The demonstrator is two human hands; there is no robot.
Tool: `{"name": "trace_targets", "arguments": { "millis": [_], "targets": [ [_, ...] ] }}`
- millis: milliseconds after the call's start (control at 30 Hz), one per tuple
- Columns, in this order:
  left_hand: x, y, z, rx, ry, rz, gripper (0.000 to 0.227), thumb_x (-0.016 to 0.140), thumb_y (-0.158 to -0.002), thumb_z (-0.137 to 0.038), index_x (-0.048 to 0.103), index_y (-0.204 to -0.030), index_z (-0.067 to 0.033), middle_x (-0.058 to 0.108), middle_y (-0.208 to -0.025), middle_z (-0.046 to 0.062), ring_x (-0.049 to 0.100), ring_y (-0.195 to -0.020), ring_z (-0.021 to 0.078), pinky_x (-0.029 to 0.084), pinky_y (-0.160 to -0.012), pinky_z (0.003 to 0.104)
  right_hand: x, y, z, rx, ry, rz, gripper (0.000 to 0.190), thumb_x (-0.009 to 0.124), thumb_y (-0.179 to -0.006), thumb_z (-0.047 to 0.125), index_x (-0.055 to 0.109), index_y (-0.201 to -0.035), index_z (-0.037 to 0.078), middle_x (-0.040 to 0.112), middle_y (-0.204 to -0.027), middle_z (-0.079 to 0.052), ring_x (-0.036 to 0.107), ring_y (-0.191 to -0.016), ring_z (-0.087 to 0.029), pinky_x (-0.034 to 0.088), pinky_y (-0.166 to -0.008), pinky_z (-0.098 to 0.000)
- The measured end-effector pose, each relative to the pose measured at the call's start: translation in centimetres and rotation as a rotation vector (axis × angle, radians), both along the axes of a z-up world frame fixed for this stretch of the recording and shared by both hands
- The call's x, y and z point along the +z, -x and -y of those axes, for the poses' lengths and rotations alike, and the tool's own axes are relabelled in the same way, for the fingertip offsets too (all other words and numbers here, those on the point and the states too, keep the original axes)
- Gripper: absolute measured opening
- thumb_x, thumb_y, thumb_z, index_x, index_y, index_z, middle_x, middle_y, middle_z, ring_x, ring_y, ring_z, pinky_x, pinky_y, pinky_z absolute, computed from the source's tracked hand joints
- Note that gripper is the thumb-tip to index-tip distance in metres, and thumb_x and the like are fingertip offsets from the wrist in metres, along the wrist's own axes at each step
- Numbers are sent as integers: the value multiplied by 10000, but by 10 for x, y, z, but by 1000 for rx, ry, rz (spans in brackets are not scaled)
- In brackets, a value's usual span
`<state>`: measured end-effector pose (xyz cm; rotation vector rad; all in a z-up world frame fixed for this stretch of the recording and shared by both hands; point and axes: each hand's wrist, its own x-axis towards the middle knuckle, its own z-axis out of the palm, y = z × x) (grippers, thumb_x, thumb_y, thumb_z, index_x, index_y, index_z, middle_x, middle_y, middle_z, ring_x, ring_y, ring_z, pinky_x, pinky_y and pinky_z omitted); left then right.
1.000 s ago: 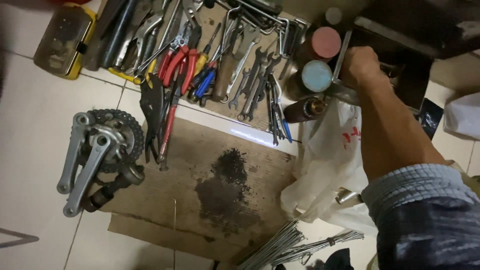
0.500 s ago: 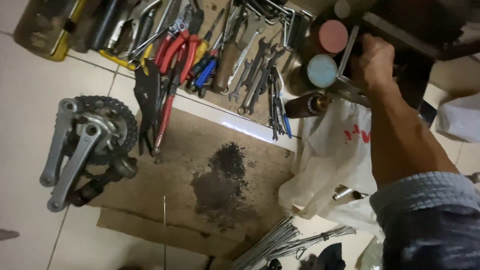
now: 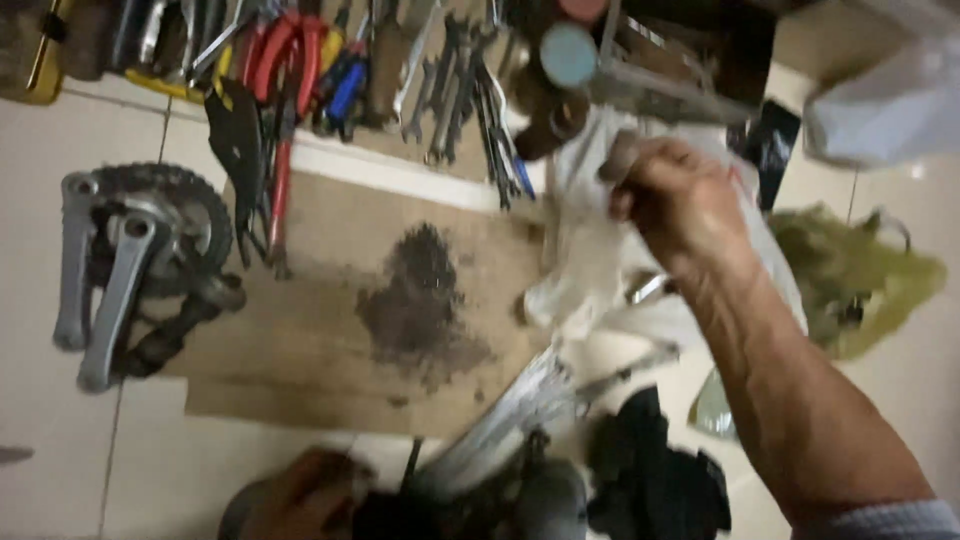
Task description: The person sits on the floor and wipes a bundle of thin metal rods with a black cloth. They separate individual rods to clean them thoroughly, then use a pair of pliers to grip and manipulate one of the rods.
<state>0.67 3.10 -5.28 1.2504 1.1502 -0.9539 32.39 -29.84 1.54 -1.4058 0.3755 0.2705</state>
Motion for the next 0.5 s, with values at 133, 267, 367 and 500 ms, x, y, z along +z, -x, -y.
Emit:
{"name": "trace_targets", "arguments": {
  "millis": [133, 267, 367, 500],
  "targets": [
    [89, -40, 29, -103, -167, 242, 211, 674, -826, -87, 861, -917, -57, 676, -720, 102, 618, -711, 196, 448, -737, 282, 9, 97, -11, 136, -221, -155, 122, 672, -853, -3, 722, -960, -32, 686, -778, -153, 573, -511, -188, 485, -501, -263],
    [134, -61, 57, 10, 26, 601, 185, 774, -824, -167, 730, -985, -87, 695, -853, 65, 627, -806, 198, 496, -744, 369, 18, 176, -26, 205, -437, -257, 64, 708, -812, 0, 716, -856, -47, 660, -788, -167, 513, -581, -184, 431, -527, -275],
    [154, -56, 71, -38, 126, 727, 442, 808, -736, -170, 712, -1165, -123, 815, -1019, 71, 794, -914, 216, 647, -806, 348, 26, 214, -35, 219, -484, -256, 48, 735, -786, 36, 700, -791, 3, 592, -692, -94, 458, -545, -165, 391, -538, -289],
    [169, -43, 86, -32, 254, 632, 680, 811, -709, -106, 636, -1366, -94, 808, -1000, 70, 760, -866, 174, 610, -756, 252, 37, 245, -40, 160, -347, -286, 70, 701, -824, 3, 710, -765, 41, 563, -659, -71, 429, -523, -157, 367, -526, -284]
  ]
}}
